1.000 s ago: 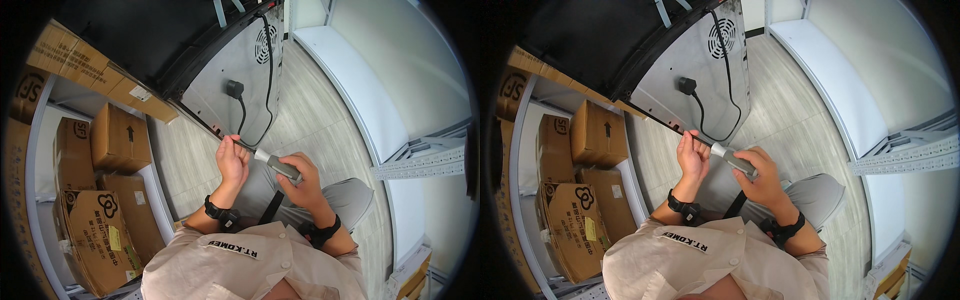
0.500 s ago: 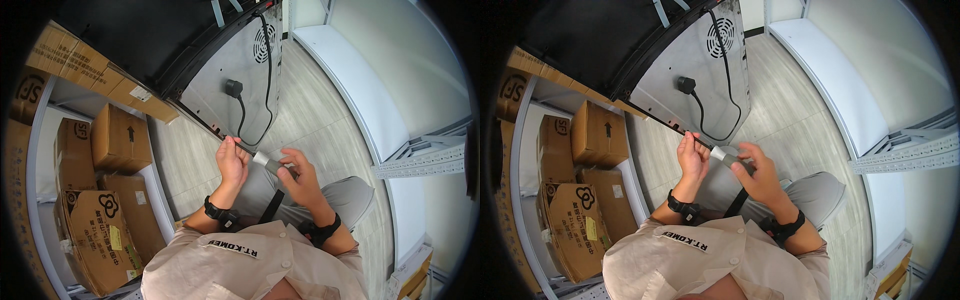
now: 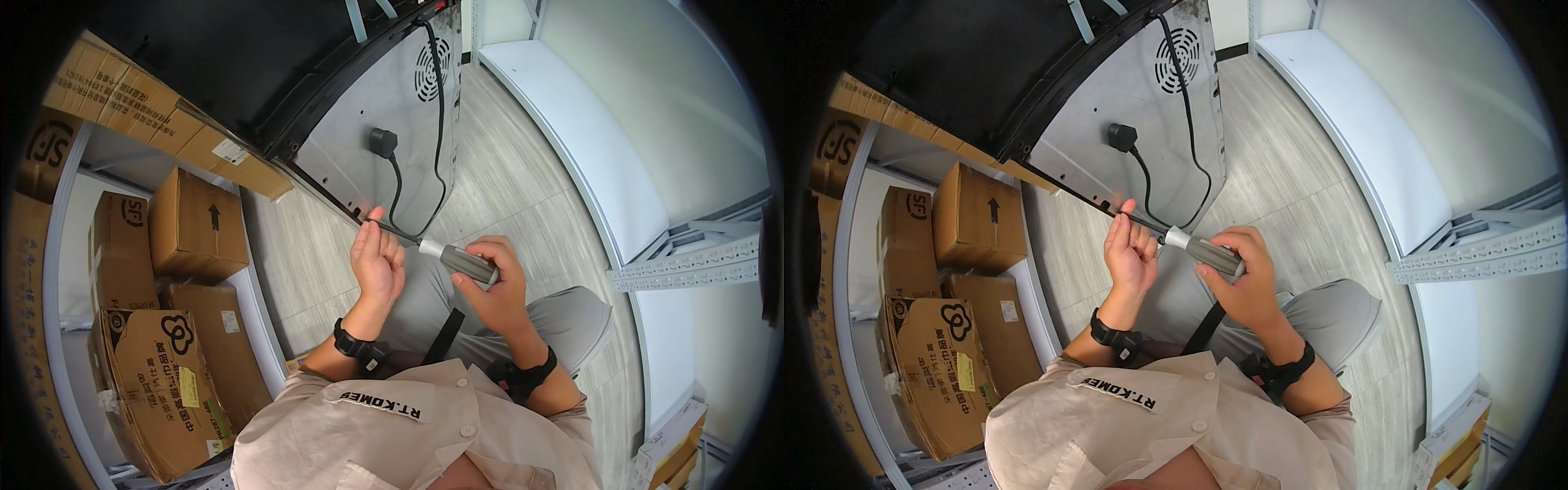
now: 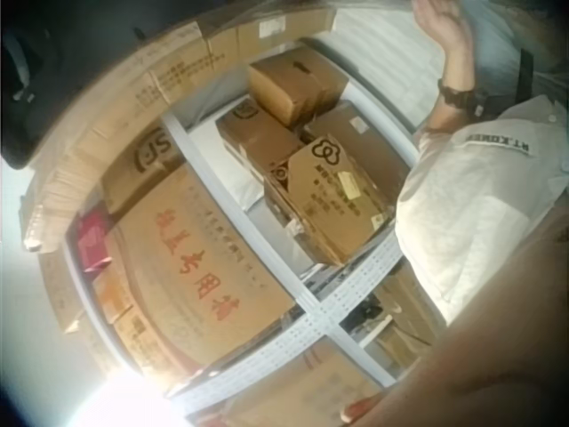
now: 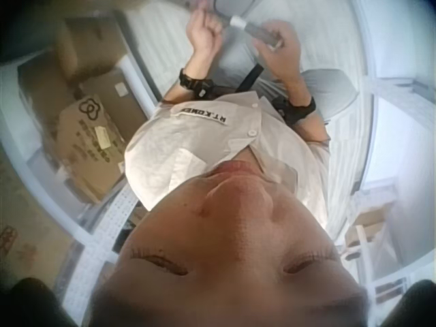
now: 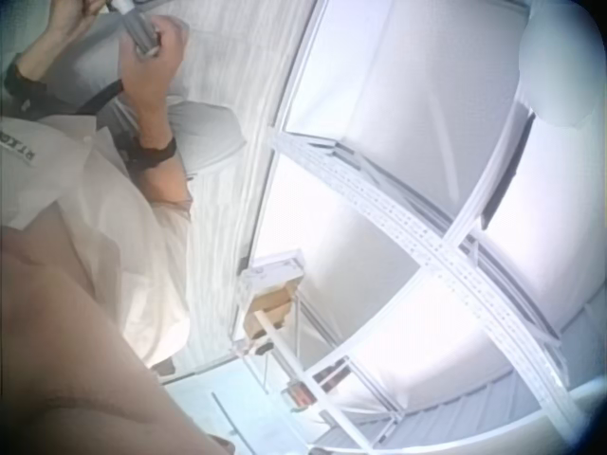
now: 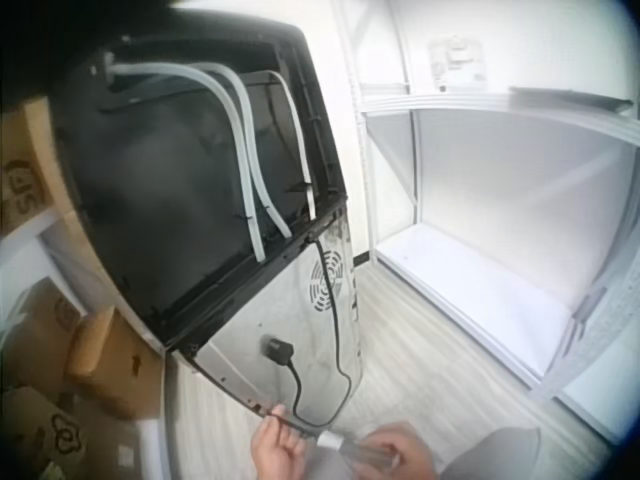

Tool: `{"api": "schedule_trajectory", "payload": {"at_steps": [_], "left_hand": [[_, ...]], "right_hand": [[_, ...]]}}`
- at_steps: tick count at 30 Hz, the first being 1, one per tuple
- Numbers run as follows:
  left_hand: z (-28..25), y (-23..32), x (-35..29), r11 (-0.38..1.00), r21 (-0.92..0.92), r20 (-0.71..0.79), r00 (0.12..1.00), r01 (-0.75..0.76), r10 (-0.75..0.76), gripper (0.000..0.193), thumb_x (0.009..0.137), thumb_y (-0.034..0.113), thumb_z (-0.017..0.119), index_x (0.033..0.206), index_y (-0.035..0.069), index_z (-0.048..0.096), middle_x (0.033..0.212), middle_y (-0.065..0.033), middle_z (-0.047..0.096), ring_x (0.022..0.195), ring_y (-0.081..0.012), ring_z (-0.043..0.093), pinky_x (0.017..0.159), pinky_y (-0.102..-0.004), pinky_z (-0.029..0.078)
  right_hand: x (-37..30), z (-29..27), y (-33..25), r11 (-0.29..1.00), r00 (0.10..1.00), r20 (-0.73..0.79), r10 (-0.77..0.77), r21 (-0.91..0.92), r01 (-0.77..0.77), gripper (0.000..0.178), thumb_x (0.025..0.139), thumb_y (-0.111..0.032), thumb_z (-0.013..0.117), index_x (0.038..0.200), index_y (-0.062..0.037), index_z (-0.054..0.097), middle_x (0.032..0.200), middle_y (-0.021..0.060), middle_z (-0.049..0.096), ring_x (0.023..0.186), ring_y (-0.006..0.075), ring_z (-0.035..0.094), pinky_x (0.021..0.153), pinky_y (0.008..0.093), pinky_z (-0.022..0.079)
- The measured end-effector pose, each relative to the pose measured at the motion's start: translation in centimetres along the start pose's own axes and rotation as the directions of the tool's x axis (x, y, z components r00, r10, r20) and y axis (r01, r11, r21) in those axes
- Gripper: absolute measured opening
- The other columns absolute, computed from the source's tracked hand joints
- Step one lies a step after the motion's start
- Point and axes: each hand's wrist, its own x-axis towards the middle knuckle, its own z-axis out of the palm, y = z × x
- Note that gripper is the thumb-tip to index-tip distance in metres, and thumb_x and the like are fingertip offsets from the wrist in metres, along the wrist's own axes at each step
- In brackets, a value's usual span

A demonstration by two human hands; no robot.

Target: The person removes the back panel of a small electronic device and then uses a screwdriver to fasten screws into the device's frame. The person is sitting on the floor during the task.

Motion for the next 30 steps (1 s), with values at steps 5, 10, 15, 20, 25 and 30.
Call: {"api": "schedule_trajectory", "payload": {"at_steps": [5, 10, 15, 20, 25, 30], "left_hand": [[0.1, -0.1, 0.2, 0.998, -0.063, 0.017, 1.000, -0.004, 0.005, 0.031, 0.102, 0.018, 0.045, 0.127, 0.001, 0.049, 0.059, 0.0063, 0.027, 0.048, -0.0046, 0.021, 0.044, -0.0225, 0.019], [0.5, 0.3, 0.2, 0.988, -0.147, -0.018, 0.999, 0.037, -0.040, 0.032, 0.100, 0.016, 0.047, 0.128, 0.001, 0.048, 0.059, 0.0060, 0.026, 0.048, -0.0054, 0.021, 0.044, -0.0234, 0.019], [0.1, 0.2, 0.4, 0.987, -0.155, -0.013, 0.999, 0.041, -0.044, 0.031, 0.100, 0.016, 0.048, 0.127, 0.001, 0.049, 0.059, 0.0059, 0.026, 0.048, -0.0056, 0.021, 0.044, -0.0236, 0.019], [0.2, 0.3, 0.4, 0.973, -0.223, -0.018, 0.997, 0.063, -0.069, 0.030, 0.101, 0.023, 0.045, 0.122, 0.002, 0.053, 0.060, 0.0067, 0.027, 0.048, -0.0056, 0.021, 0.044, -0.0234, 0.018], [0.3, -0.1, 0.5, 0.981, -0.190, -0.031, 0.999, 0.035, -0.041, 0.033, 0.102, 0.030, 0.044, 0.119, 0.004, 0.054, 0.061, 0.0072, 0.029, 0.048, -0.0054, 0.021, 0.044, -0.0233, 0.018], [0.4, 0.0, 0.6, 0.984, -0.168, -0.067, 0.995, 0.056, -0.068, 0.031, 0.102, 0.030, 0.043, 0.117, 0.006, 0.055, 0.059, 0.0070, 0.029, 0.047, -0.0057, 0.021, 0.043, -0.0237, 0.019]], "right_hand": [[0.0, 0.2, 0.2, 1.000, 0.999, -0.032, -0.029, 0.003, 0.029, 0.035, 0.069, 0.002, 0.076, 0.101, -0.0038, 0.061, 0.102, 0.0114, 0.058, 0.089, 0.0243, 0.060, 0.077, 0.0326, 0.048], [0.3, 0.2, 0.1, 0.995, 0.996, 0.002, -0.085, -0.055, 0.085, 0.029, 0.078, -0.006, 0.072, 0.104, -0.0016, 0.060, 0.103, 0.0136, 0.059, 0.085, 0.0236, 0.061, 0.074, 0.0325, 0.049], [0.1, -0.2, -1.3, 0.860, 0.899, 0.109, 0.423, 0.264, -0.437, 0.028, 0.085, -0.012, 0.069, 0.108, 0.0012, 0.058, 0.100, 0.0141, 0.063, 0.070, 0.0176, 0.062, 0.064, 0.0294, 0.049], [-0.1, -0.4, 0.1, 0.961, 0.963, 0.096, 0.251, 0.091, -0.260, 0.026, 0.084, -0.008, 0.069, 0.106, 0.0007, 0.059, 0.090, 0.0101, 0.065, 0.072, 0.0153, 0.063, 0.064, 0.0281, 0.049], [0.3, -0.4, 0.5, 0.998, 0.999, 0.035, 0.031, 0.047, -0.032, 0.027, 0.079, -0.002, 0.071, 0.103, -0.0010, 0.061, 0.096, 0.0121, 0.066, 0.085, 0.0209, 0.064, 0.073, 0.0301, 0.049], [0.7, -0.5, 0.3, 0.995, 0.994, 0.015, -0.104, 0.001, 0.104, 0.029, 0.074, 0.002, 0.072, 0.101, -0.0027, 0.062, 0.103, 0.0133, 0.066, 0.091, 0.0266, 0.063, 0.077, 0.0331, 0.050]]}}
